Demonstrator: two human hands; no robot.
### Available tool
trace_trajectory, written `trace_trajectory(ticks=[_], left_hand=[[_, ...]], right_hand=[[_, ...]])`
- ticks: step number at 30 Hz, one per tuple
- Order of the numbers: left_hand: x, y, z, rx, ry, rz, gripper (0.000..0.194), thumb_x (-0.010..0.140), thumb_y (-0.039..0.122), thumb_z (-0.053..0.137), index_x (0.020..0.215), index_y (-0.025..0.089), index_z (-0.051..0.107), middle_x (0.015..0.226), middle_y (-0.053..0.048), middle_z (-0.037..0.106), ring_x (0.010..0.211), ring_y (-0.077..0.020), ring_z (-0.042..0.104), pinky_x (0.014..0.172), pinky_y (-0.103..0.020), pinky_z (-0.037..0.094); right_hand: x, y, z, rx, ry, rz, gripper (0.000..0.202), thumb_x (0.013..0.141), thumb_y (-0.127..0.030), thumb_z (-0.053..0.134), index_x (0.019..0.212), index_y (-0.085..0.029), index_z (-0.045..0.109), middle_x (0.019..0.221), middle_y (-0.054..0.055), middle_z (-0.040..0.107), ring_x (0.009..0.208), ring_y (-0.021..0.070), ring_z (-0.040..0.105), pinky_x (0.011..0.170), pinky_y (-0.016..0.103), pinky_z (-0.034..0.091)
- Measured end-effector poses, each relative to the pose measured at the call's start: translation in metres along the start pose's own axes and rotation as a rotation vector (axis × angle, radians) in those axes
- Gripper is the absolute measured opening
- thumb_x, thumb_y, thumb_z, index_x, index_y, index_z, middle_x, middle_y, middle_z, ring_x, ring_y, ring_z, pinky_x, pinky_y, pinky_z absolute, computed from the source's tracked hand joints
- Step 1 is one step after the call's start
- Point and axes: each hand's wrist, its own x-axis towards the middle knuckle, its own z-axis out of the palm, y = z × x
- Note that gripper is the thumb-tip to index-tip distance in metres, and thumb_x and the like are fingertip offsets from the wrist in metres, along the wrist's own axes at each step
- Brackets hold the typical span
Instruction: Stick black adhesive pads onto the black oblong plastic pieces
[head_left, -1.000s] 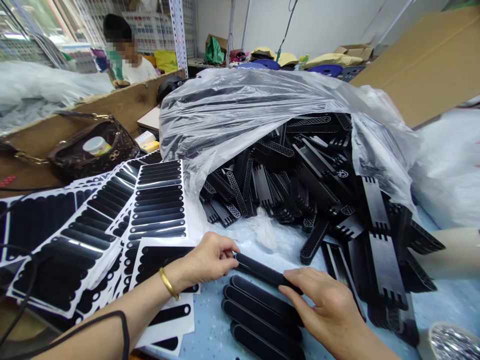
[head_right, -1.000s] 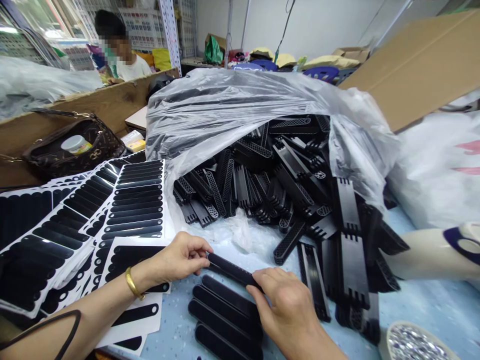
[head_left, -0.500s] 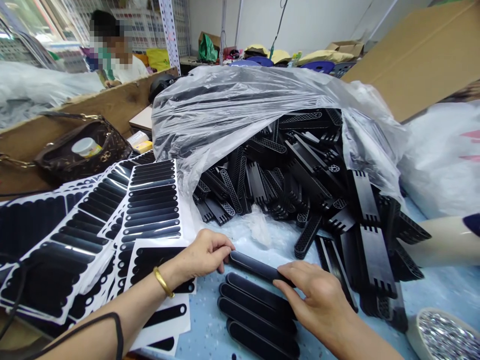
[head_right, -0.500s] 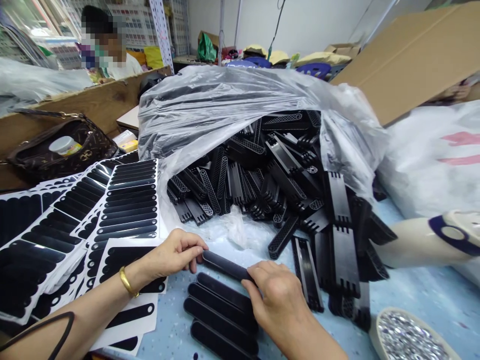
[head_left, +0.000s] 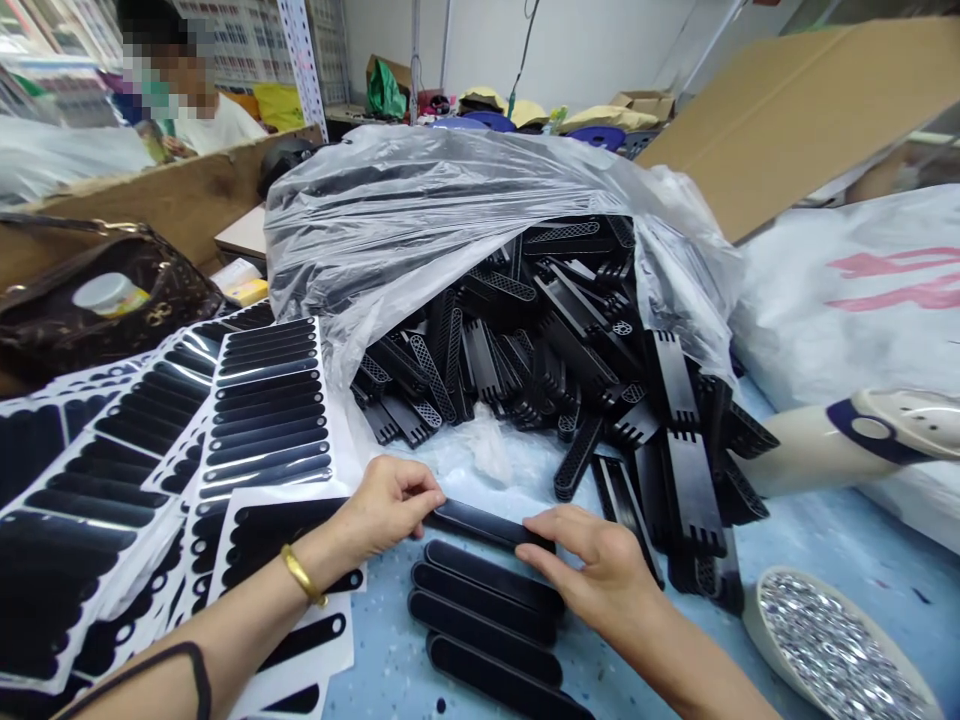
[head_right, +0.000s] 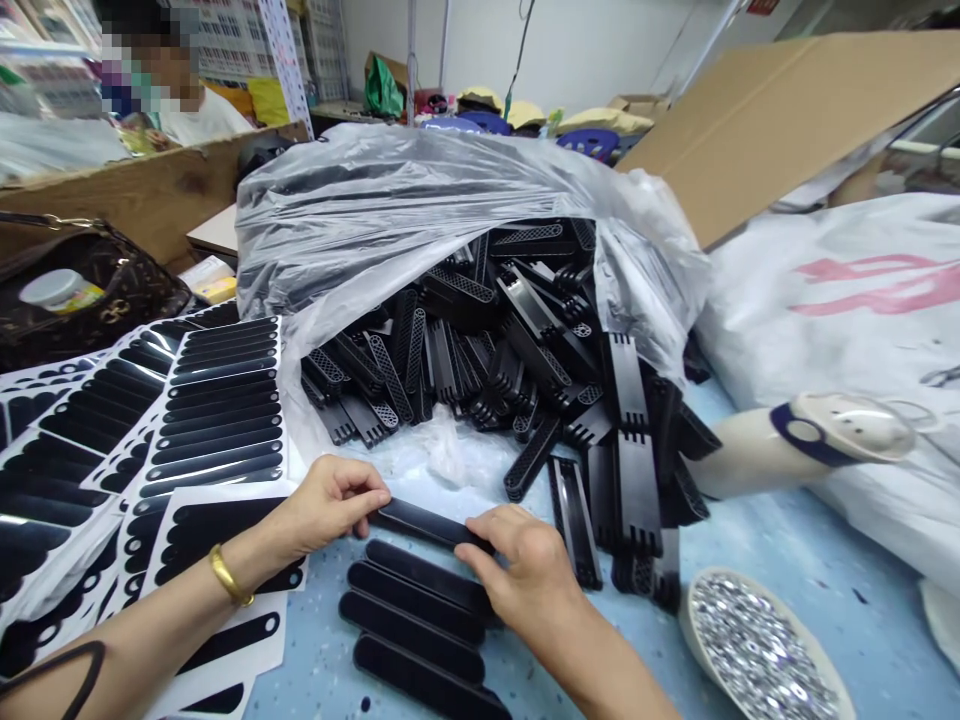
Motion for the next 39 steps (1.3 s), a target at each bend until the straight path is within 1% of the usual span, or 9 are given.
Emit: trace_trajectory(ticks=[5,14,22,25,29,31,35,38,39], left_hand=[[0.001,-0.002,-0.002,0.011,-0.008,0.020,0.018,0.070,0.031,0.065,0.062,0.015,0.063,0.044,0.006,0.050,0.040,-0.0103,0.056,0.039,-0.017,0.036],[0.000,-0.001,-0.001,0.037,0.000,0.034,0.019,0.070,0.032,0.063,0.062,0.015,0.063,0.044,0.005,0.051,0.039,-0.0098,0.056,0.037,-0.016,0.034],[0.000,-0.001,-0.002,0.044,-0.014,0.057,0.022,0.070,0.035,0.063,0.062,0.014,0.063,0.045,0.005,0.052,0.038,-0.0087,0.054,0.037,-0.015,0.034],[0.000,-0.001,-0.002,0.055,-0.013,0.059,0.023,0.069,0.037,0.062,0.063,0.014,0.063,0.045,0.005,0.052,0.038,-0.0085,0.054,0.037,-0.015,0.035],[0.001,-0.004,-0.001,0.077,-0.009,0.078,0.024,0.069,0.038,0.060,0.063,0.015,0.061,0.047,0.005,0.051,0.041,-0.0103,0.057,0.037,-0.016,0.035],[0.002,-0.006,-0.001,0.089,-0.014,0.097,0.024,0.070,0.039,0.059,0.065,0.015,0.061,0.049,0.005,0.051,0.042,-0.0111,0.058,0.037,-0.016,0.034],[0.003,-0.011,-0.001,0.113,0.000,0.128,0.031,0.073,0.043,0.059,0.079,0.014,0.066,0.055,0.003,0.055,0.043,-0.0118,0.057,0.039,-0.019,0.034],[0.002,-0.010,-0.001,0.209,-0.008,0.185,0.044,0.071,0.046,0.065,0.098,0.012,0.071,0.055,0.003,0.054,0.046,-0.0114,0.051,0.043,-0.020,0.033],[0.002,-0.009,-0.001,0.260,-0.020,0.214,0.044,0.071,0.045,0.066,0.099,0.012,0.072,0.055,0.003,0.053,0.047,-0.0113,0.049,0.044,-0.021,0.032]], right_hand=[[-0.003,0.001,0.003,0.121,0.055,0.046,0.016,0.086,-0.032,0.065,0.087,-0.022,0.077,0.075,0.004,0.075,0.068,0.0191,0.071,0.062,0.029,0.059],[-0.010,0.001,0.009,0.185,0.167,0.065,0.012,0.083,-0.029,0.070,0.088,-0.022,0.078,0.077,0.004,0.076,0.070,0.0199,0.072,0.064,0.030,0.060],[-0.010,0.001,0.009,0.217,0.146,0.058,0.013,0.085,-0.026,0.067,0.092,-0.021,0.078,0.080,0.004,0.077,0.073,0.0188,0.072,0.068,0.030,0.060],[-0.012,0.001,0.003,0.196,0.157,0.094,0.014,0.084,-0.028,0.067,0.091,-0.021,0.078,0.080,0.004,0.077,0.072,0.0189,0.073,0.068,0.028,0.060],[-0.023,-0.004,-0.012,0.088,0.294,0.230,0.016,0.086,-0.029,0.062,0.084,-0.022,0.076,0.078,0.004,0.077,0.067,0.0176,0.073,0.063,0.025,0.059],[-0.031,-0.007,-0.014,0.062,0.331,0.260,0.018,0.087,-0.032,0.061,0.078,-0.022,0.074,0.073,0.003,0.075,0.062,0.0168,0.071,0.057,0.024,0.058],[-0.037,-0.006,0.000,0.111,0.318,0.316,0.024,0.081,-0.042,0.065,0.081,-0.020,0.074,0.061,0.002,0.070,0.049,0.0156,0.065,0.045,0.024,0.054],[-0.031,-0.001,0.016,0.122,0.280,0.410,0.039,0.076,-0.053,0.066,0.089,-0.017,0.073,0.062,0.003,0.069,0.046,0.0149,0.062,0.043,0.025,0.051],[-0.027,0.000,0.020,0.113,0.261,0.424,0.042,0.076,-0.055,0.066,0.089,-0.016,0.073,0.062,0.003,0.068,0.045,0.0144,0.060,0.043,0.025,0.050]])
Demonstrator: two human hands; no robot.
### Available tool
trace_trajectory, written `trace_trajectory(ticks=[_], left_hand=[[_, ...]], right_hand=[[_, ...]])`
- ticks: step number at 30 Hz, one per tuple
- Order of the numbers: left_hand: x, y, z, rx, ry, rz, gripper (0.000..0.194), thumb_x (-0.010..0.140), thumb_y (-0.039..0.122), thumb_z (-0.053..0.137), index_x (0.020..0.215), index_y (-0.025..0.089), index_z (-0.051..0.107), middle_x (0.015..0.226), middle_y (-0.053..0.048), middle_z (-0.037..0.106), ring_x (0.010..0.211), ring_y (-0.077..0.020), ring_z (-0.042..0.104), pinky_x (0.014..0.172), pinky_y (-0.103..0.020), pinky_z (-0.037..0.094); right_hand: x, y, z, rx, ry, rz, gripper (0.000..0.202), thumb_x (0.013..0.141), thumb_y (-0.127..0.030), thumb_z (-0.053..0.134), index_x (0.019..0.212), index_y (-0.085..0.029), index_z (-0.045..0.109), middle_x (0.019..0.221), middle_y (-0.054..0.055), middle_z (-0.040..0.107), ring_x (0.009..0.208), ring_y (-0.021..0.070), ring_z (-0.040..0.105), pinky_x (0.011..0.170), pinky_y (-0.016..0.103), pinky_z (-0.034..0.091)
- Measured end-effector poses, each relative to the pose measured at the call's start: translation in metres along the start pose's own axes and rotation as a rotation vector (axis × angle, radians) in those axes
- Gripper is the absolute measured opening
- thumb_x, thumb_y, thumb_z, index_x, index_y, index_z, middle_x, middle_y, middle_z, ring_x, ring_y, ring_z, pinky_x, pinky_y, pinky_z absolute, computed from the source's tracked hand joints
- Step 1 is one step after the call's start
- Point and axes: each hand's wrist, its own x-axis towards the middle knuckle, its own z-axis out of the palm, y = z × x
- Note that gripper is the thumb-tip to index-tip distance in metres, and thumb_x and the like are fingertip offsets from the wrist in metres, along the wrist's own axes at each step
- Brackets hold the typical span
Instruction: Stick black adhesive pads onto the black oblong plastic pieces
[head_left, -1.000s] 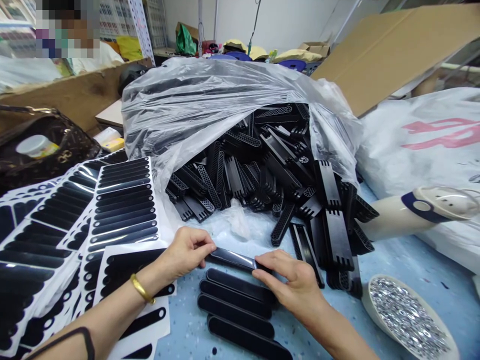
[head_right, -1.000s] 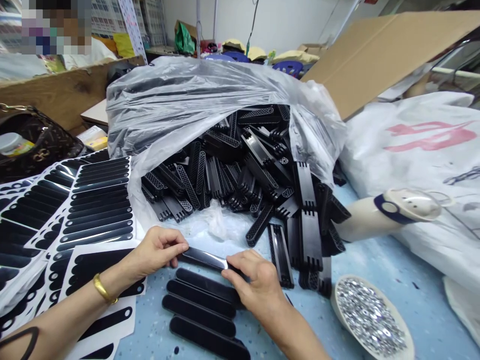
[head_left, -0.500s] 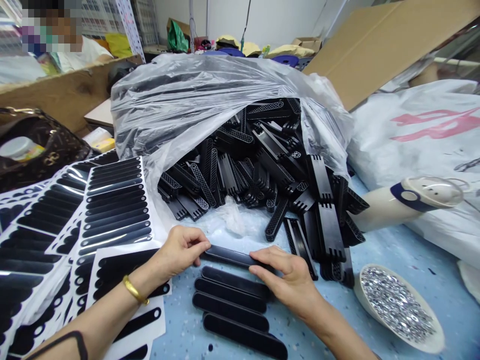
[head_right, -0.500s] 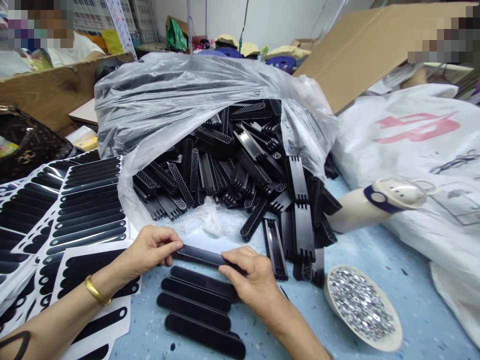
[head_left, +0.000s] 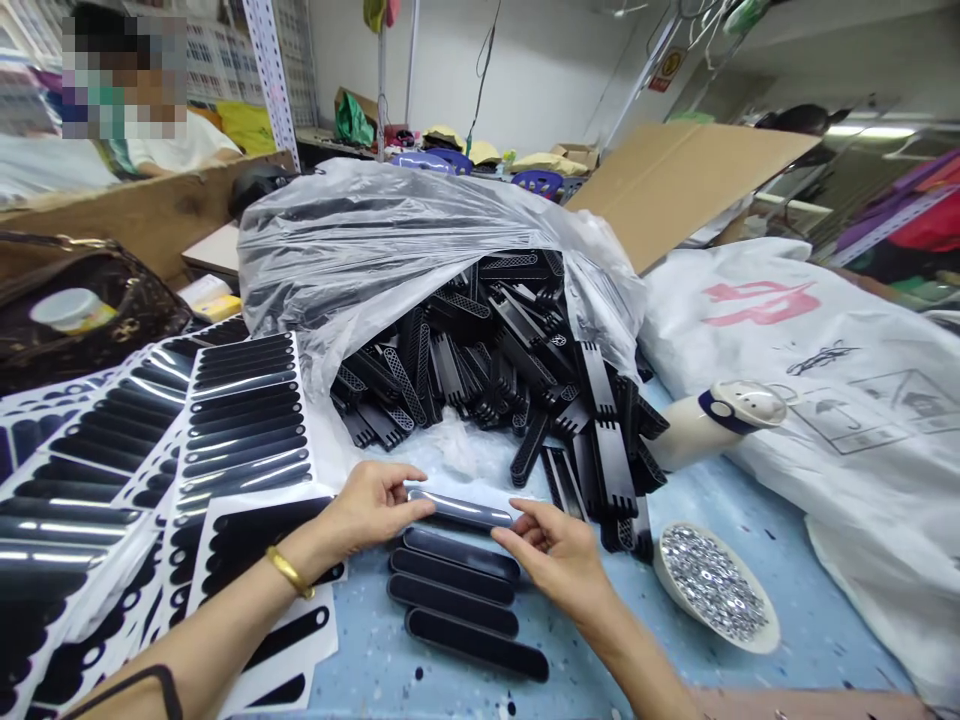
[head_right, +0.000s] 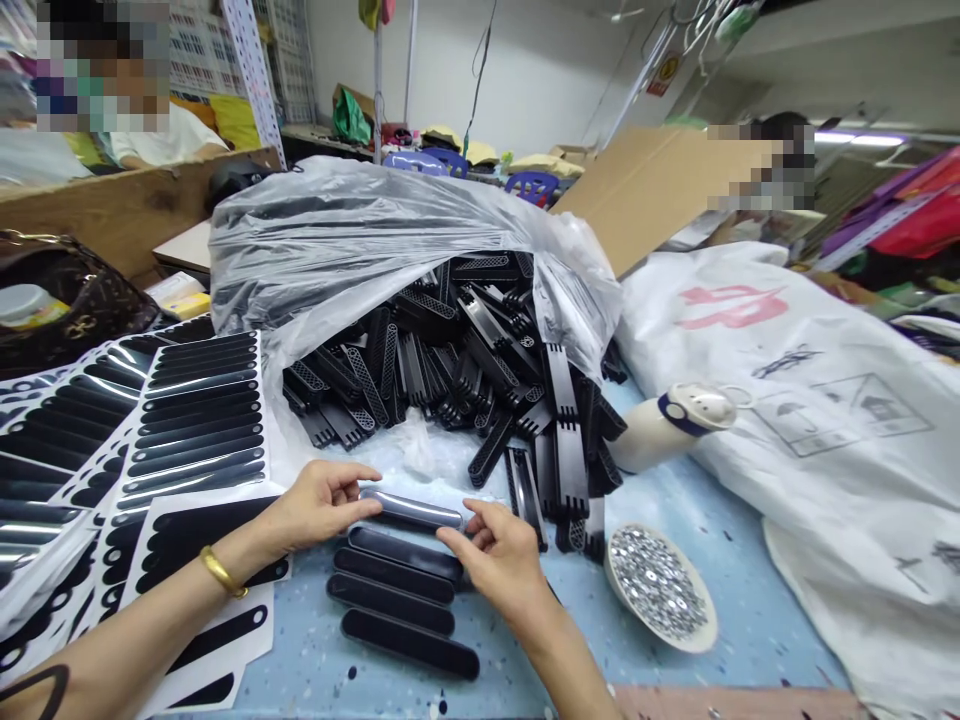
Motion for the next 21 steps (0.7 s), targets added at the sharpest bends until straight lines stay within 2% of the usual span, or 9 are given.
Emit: trace_trajectory(ticks=[5,13,16,19,21], left_hand=[[0.001,0.002,-0.001,0.175,-0.071,0.113,0.027,0.078,0.037,0.062,0.077,0.015,0.076,0.057,0.001,0.055,0.055,-0.0113,0.046,0.051,-0.021,0.030],[0.002,-0.001,0.000,0.197,-0.076,0.117,0.025,0.079,0.035,0.063,0.080,0.015,0.077,0.060,0.001,0.059,0.058,-0.0122,0.048,0.054,-0.022,0.031],[0.001,0.002,-0.001,0.212,-0.075,0.147,0.023,0.080,0.034,0.063,0.081,0.016,0.077,0.061,0.001,0.060,0.060,-0.0124,0.049,0.056,-0.022,0.032],[0.001,0.005,-0.001,0.218,-0.072,0.172,0.022,0.080,0.033,0.063,0.077,0.016,0.077,0.059,0.002,0.058,0.059,-0.0119,0.047,0.055,-0.022,0.030],[0.001,0.005,-0.002,0.213,-0.070,0.174,0.022,0.080,0.032,0.063,0.074,0.016,0.076,0.057,0.002,0.056,0.057,-0.0116,0.046,0.053,-0.022,0.028]], right_hand=[[0.014,-0.001,0.010,-0.065,-0.060,-0.028,0.040,0.079,-0.054,0.060,0.059,-0.020,0.067,0.049,0.001,0.059,0.045,0.0130,0.053,0.045,0.024,0.039],[0.023,0.001,0.009,-0.114,-0.083,-0.035,0.058,0.088,-0.055,0.044,0.041,-0.022,0.037,0.040,-0.003,0.040,0.042,0.0102,0.040,0.045,0.025,0.028],[0.027,-0.002,0.007,-0.113,-0.095,-0.031,0.056,0.091,-0.052,0.041,0.044,-0.021,0.047,0.042,-0.002,0.046,0.043,0.0115,0.045,0.046,0.024,0.032],[0.029,-0.009,0.010,-0.111,-0.107,-0.046,0.042,0.083,-0.053,0.054,0.059,-0.020,0.065,0.057,0.002,0.062,0.054,0.0150,0.055,0.052,0.025,0.040],[0.030,-0.012,0.015,-0.106,-0.139,-0.058,0.038,0.078,-0.053,0.061,0.060,-0.021,0.067,0.058,0.002,0.063,0.055,0.0153,0.057,0.053,0.025,0.040]])
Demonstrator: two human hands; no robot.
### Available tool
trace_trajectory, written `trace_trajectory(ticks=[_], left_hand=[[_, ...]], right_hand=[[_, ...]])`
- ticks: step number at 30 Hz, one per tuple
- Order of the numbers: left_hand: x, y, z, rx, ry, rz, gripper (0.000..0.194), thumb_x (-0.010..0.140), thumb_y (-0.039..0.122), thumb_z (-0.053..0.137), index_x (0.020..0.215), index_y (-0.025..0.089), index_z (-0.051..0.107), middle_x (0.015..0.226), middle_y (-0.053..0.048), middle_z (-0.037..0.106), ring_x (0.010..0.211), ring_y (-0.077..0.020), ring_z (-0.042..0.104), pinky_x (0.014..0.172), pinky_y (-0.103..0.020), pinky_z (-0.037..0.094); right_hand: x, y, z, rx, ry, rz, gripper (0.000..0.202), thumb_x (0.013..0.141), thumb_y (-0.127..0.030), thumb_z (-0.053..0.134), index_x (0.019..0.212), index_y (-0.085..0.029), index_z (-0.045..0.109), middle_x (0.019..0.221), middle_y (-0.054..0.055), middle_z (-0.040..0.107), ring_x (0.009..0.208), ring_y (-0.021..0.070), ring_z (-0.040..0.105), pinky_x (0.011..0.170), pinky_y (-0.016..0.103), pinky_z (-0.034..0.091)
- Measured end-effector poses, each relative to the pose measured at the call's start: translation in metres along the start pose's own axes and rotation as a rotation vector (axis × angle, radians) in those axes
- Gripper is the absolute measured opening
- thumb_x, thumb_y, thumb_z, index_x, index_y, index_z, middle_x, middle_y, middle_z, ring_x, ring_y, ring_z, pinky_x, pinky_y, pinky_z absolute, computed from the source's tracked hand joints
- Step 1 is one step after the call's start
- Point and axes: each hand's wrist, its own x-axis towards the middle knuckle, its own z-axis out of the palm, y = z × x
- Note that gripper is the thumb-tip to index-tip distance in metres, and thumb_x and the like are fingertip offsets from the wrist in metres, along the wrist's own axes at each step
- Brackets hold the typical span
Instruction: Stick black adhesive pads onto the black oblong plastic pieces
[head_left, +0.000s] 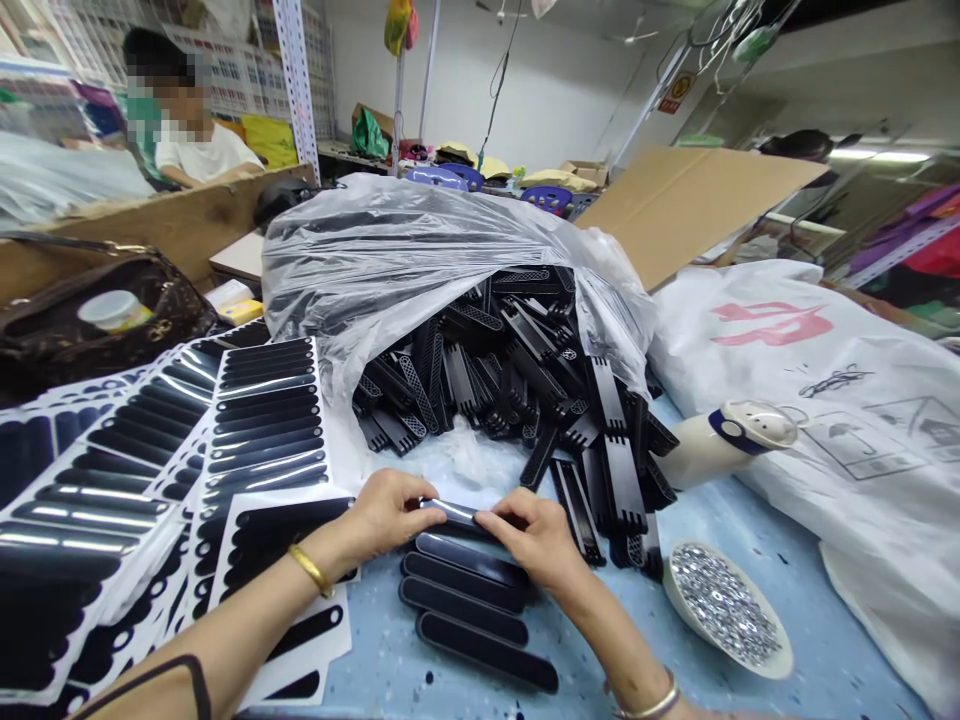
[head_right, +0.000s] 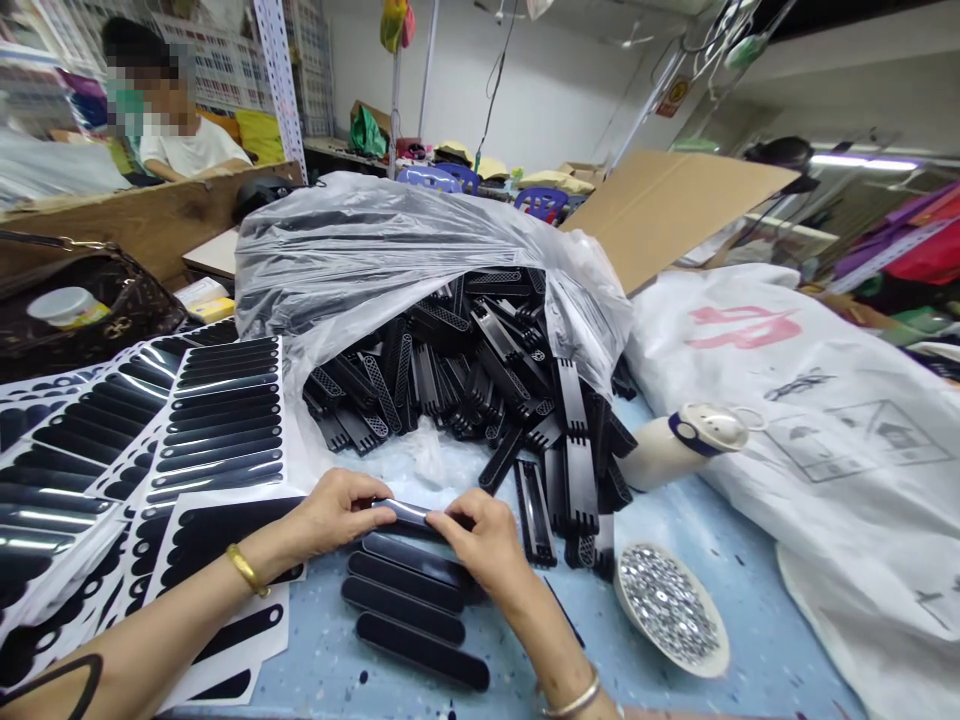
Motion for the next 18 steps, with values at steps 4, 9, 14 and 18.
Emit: trace_trajectory(ticks=[4,9,14,18], left_hand=[[0.001,-0.002,-0.001,-0.012,0.000,-0.037,0.021,0.077,0.033,0.065,0.076,0.016,0.077,0.057,0.002,0.058,0.057,-0.0120,0.047,0.053,-0.022,0.029],[0.003,0.005,0.004,0.084,0.010,-0.081,0.027,0.081,0.038,0.061,0.078,0.018,0.078,0.058,0.000,0.064,0.057,-0.0135,0.050,0.054,-0.023,0.030],[0.004,0.008,0.007,0.209,0.015,-0.028,0.029,0.084,0.035,0.059,0.070,0.016,0.076,0.057,-0.001,0.064,0.058,-0.0134,0.050,0.056,-0.024,0.030],[0.000,0.008,0.002,0.192,-0.035,-0.004,0.030,0.084,0.040,0.061,0.075,0.017,0.077,0.062,-0.001,0.067,0.062,-0.0143,0.055,0.058,-0.023,0.035]], right_hand=[[0.004,0.001,0.007,-0.019,-0.029,0.001,0.050,0.083,-0.053,0.053,0.046,-0.020,0.055,0.047,0.000,0.053,0.047,0.0124,0.050,0.048,0.025,0.034],[0.011,-0.005,0.015,-0.069,-0.020,0.025,0.051,0.086,-0.054,0.048,0.053,-0.018,0.062,0.050,0.001,0.058,0.050,0.0129,0.051,0.050,0.025,0.033],[0.013,-0.018,0.019,-0.091,-0.071,0.004,0.042,0.078,-0.053,0.061,0.054,-0.019,0.067,0.056,0.003,0.065,0.056,0.0159,0.055,0.053,0.027,0.033],[-0.003,-0.013,0.001,-0.083,-0.058,-0.014,0.040,0.081,-0.046,0.055,0.053,-0.019,0.067,0.056,0.003,0.065,0.057,0.0164,0.057,0.055,0.027,0.036]])
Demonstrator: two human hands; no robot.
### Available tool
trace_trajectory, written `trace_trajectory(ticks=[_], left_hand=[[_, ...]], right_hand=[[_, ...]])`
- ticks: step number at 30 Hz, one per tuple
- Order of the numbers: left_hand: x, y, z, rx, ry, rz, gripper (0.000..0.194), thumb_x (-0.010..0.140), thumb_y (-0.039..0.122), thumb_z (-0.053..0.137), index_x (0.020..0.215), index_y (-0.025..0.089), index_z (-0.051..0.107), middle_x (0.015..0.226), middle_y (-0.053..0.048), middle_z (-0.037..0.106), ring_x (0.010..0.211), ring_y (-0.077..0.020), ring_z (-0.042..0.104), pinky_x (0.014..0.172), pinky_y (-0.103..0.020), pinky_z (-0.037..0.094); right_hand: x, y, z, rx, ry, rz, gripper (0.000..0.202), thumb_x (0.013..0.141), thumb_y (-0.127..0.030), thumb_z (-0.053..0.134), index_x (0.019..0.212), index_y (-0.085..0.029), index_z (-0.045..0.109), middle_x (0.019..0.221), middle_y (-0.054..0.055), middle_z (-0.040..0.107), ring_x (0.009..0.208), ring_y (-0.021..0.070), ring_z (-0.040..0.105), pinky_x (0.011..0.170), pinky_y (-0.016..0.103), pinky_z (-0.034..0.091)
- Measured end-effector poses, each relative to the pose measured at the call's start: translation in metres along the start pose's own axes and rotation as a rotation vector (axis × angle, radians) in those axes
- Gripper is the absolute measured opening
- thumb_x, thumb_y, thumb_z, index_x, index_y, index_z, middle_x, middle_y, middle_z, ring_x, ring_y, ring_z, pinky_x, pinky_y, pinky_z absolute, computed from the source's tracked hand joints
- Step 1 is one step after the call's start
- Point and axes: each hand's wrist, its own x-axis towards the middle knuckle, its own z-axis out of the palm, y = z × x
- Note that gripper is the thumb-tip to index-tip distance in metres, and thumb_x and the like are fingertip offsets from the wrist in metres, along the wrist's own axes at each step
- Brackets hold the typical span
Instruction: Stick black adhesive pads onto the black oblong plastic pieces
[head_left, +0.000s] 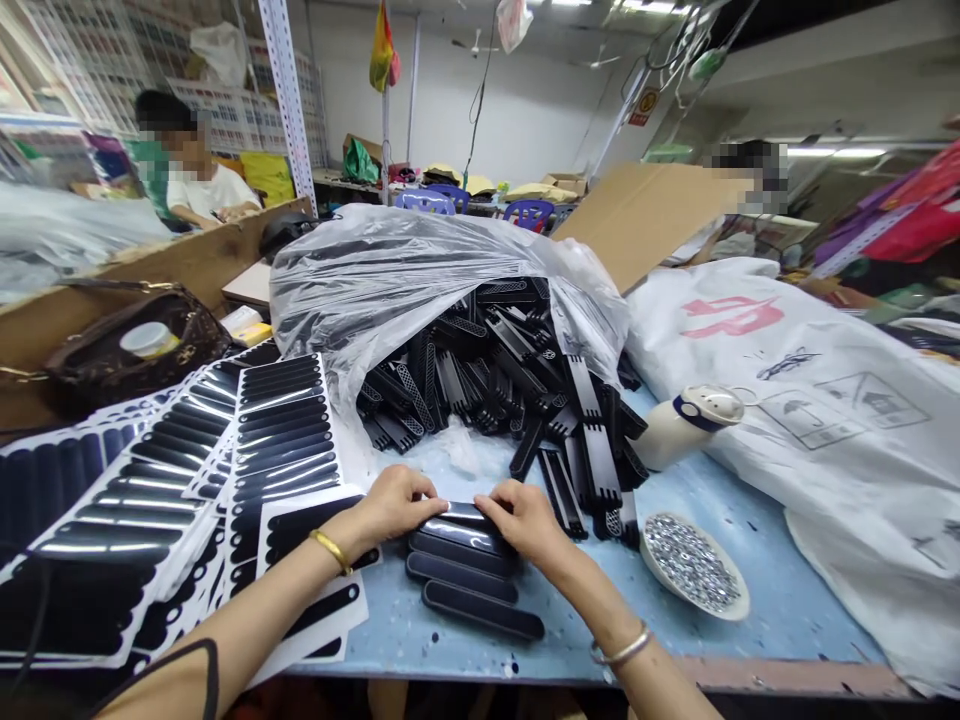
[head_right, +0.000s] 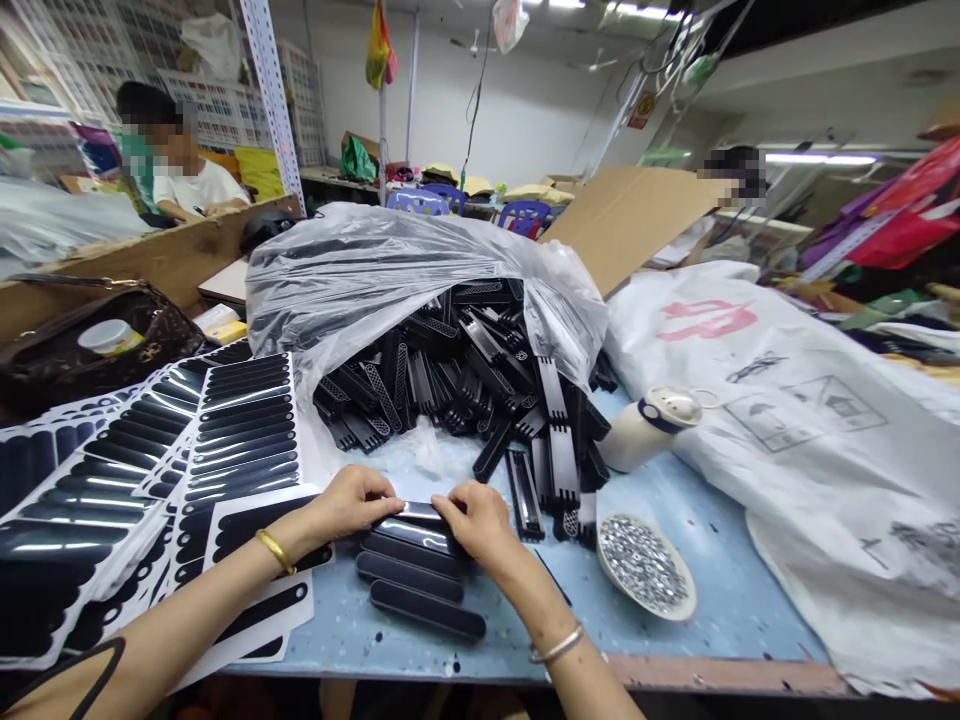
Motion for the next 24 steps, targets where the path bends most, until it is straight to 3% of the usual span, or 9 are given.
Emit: trace_trajectory(ticks=[3,6,7,9,11,13,17,21,24], left_hand=[[-0.012,0.004,-0.001,0.140,0.001,0.079,0.031,0.088,0.038,0.056,0.077,0.017,0.077,0.071,-0.005,0.070,0.069,-0.0179,0.061,0.068,-0.027,0.044],[-0.035,0.008,0.005,0.166,0.116,0.151,0.038,0.092,0.042,0.050,0.108,0.016,0.072,0.106,-0.014,0.072,0.103,-0.0277,0.064,0.094,-0.040,0.047],[-0.044,0.008,0.009,0.139,0.138,0.165,0.049,0.090,0.048,0.053,0.125,0.016,0.064,0.124,-0.017,0.065,0.119,-0.0320,0.057,0.103,-0.045,0.043],[-0.062,0.006,0.019,0.084,0.101,0.180,0.090,0.074,0.065,0.067,0.147,0.019,0.041,0.151,-0.020,0.040,0.141,-0.0404,0.032,0.113,-0.057,0.031],[-0.074,0.002,0.029,0.040,0.018,0.177,0.123,0.053,0.074,0.077,0.152,0.020,0.029,0.158,-0.022,0.022,0.145,-0.0453,0.015,0.114,-0.062,0.024],[-0.079,-0.002,0.037,-0.004,0.010,0.153,0.137,0.043,0.076,0.079,0.153,0.017,0.026,0.158,-0.026,0.017,0.145,-0.0453,0.011,0.115,-0.061,0.021],[-0.072,-0.006,0.047,-0.059,0.063,0.163,0.140,0.040,0.075,0.081,0.154,0.017,0.024,0.159,-0.026,0.015,0.146,-0.0424,0.009,0.117,-0.058,0.018],[-0.065,-0.005,0.051,-0.032,0.029,0.189,0.128,0.047,0.067,0.084,0.153,0.019,0.028,0.158,-0.025,0.018,0.146,-0.0418,0.011,0.117,-0.058,0.019],[-0.065,-0.005,0.047,-0.023,0.007,0.171,0.128,0.047,0.061,0.087,0.153,0.020,0.028,0.158,-0.025,0.019,0.146,-0.0406,0.013,0.117,-0.058,0.021]], right_hand=[[-0.022,0.003,-0.012,0.027,0.021,-0.013,0.042,0.084,-0.043,0.049,0.053,-0.020,0.068,0.054,0.003,0.065,0.055,0.0168,0.059,0.056,0.027,0.042],[-0.047,0.002,-0.020,0.066,0.101,0.014,0.044,0.089,-0.045,0.043,0.081,-0.018,0.077,0.075,0.007,0.075,0.068,0.0207,0.068,0.060,0.028,0.050],[-0.057,0.002,-0.021,0.075,0.136,0.031,0.046,0.090,-0.046,0.042,0.092,-0.017,0.077,0.084,0.010,0.076,0.075,0.0225,0.070,0.062,0.029,0.053],[-0.080,0.003,-0.023,0.082,0.209,0.054,0.049,0.089,-0.051,0.045,0.105,-0.015,0.074,0.096,0.014,0.076,0.083,0.0257,0.072,0.063,0.032,0.056],[-0.106,0.010,-0.020,0.074,0.276,0.036,0.050,0.081,-0.055,0.059,0.110,-0.016,0.073,0.097,0.013,0.075,0.081,0.0265,0.072,0.062,0.033,0.058],[-0.129,0.020,-0.015,0.046,0.311,0.008,0.054,0.075,-0.055,0.069,0.113,-0.018,0.072,0.086,0.009,0.074,0.066,0.0226,0.069,0.059,0.032,0.058],[-0.148,0.029,0.008,0.009,0.246,0.045,0.055,0.066,-0.054,0.079,0.109,-0.020,0.074,0.058,0.000,0.066,0.040,0.0152,0.056,0.042,0.027,0.052],[-0.135,0.012,0.028,0.013,0.312,0.041,0.049,0.070,-0.050,0.073,0.107,-0.019,0.074,0.073,0.006,0.074,0.049,0.0199,0.062,0.053,0.034,0.057],[-0.126,0.005,0.024,0.112,0.255,0.092,0.056,0.068,-0.049,0.074,0.114,-0.017,0.071,0.068,0.004,0.072,0.049,0.0197,0.062,0.052,0.033,0.056]])
